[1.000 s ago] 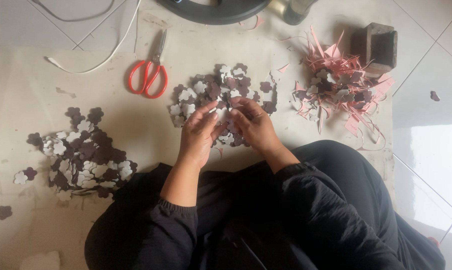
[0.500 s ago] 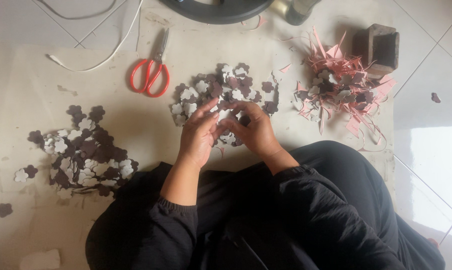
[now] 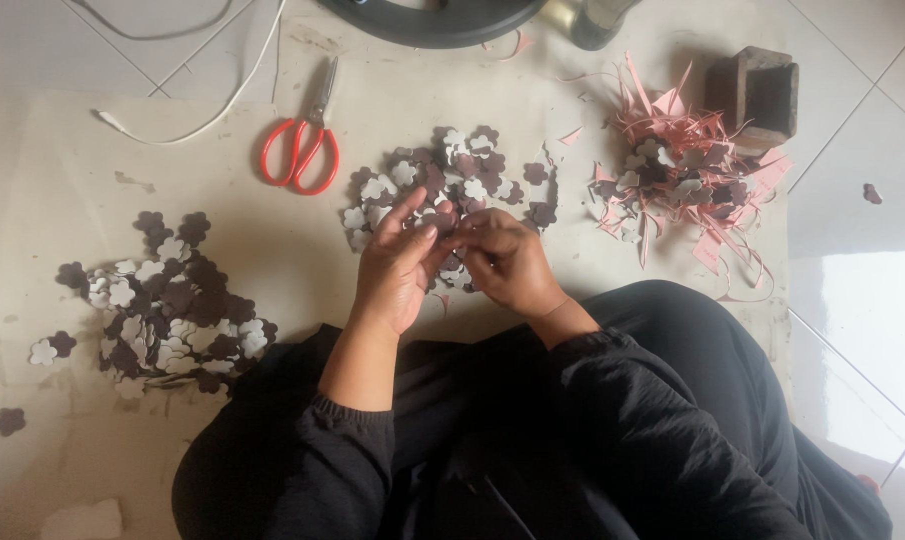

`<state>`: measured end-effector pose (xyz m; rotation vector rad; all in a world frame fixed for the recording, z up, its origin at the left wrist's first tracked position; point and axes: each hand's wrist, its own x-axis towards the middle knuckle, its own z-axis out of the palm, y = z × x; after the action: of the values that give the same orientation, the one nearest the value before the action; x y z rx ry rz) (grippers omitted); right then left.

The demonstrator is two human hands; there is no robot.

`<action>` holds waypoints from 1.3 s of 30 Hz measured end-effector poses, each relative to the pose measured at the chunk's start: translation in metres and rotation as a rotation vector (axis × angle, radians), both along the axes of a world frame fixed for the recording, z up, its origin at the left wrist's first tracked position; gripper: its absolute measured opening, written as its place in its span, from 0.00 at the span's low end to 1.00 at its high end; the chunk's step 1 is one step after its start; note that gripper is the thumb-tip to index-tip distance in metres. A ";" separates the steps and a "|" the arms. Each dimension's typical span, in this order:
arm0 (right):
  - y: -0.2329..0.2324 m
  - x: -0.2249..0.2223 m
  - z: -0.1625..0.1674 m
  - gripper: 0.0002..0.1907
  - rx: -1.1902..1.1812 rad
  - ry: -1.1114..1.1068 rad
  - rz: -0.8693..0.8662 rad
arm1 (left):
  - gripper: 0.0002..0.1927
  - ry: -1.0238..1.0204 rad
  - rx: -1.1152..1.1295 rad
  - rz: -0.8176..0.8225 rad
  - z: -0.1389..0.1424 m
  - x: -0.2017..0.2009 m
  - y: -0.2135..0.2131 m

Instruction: The person sits on the floor and repeatedly picks up small flower-shaped paper cutouts, separating and arranging them into a growing pile. Scissors and other craft materials are visible nearby.

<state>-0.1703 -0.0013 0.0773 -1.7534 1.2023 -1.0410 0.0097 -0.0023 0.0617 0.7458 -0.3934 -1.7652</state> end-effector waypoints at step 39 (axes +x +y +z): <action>-0.013 -0.009 -0.015 0.11 0.671 -0.472 -0.077 | 0.18 -0.979 -0.517 0.283 -0.002 0.001 0.006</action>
<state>-0.1798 -0.0147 0.0622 -0.8915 1.1364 -0.8850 0.0102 0.0037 0.0593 1.1700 -1.2675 -0.8626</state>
